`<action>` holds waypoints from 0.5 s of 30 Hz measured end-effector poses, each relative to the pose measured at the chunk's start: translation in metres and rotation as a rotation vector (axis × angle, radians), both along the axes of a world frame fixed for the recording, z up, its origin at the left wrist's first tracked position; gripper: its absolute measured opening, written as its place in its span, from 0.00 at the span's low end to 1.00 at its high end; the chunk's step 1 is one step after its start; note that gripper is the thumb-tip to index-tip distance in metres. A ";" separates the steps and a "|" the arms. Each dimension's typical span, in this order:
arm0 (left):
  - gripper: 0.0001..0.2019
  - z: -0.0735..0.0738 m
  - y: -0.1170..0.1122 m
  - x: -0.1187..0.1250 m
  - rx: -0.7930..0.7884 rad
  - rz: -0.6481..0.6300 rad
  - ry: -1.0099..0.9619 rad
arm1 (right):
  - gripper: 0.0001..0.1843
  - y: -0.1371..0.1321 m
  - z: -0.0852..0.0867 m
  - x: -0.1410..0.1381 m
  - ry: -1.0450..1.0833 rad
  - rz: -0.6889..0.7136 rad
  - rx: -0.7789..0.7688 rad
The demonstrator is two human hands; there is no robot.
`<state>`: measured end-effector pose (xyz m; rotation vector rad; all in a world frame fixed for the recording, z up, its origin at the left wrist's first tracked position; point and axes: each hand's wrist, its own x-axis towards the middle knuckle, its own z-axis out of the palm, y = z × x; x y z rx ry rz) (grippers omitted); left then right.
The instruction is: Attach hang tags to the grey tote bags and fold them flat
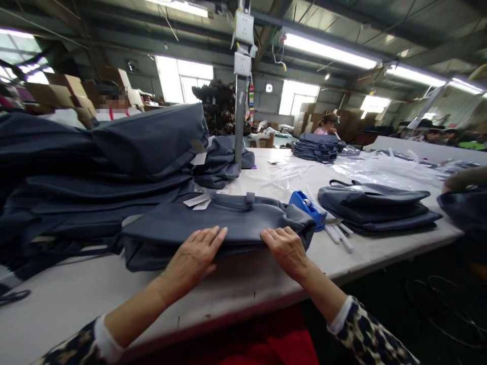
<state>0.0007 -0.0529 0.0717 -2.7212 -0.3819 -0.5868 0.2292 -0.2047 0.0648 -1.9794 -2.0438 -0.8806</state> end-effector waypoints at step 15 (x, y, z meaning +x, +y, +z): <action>0.21 -0.054 -0.034 0.025 0.114 -0.148 -0.091 | 0.27 -0.105 0.011 0.062 1.036 -0.113 -0.040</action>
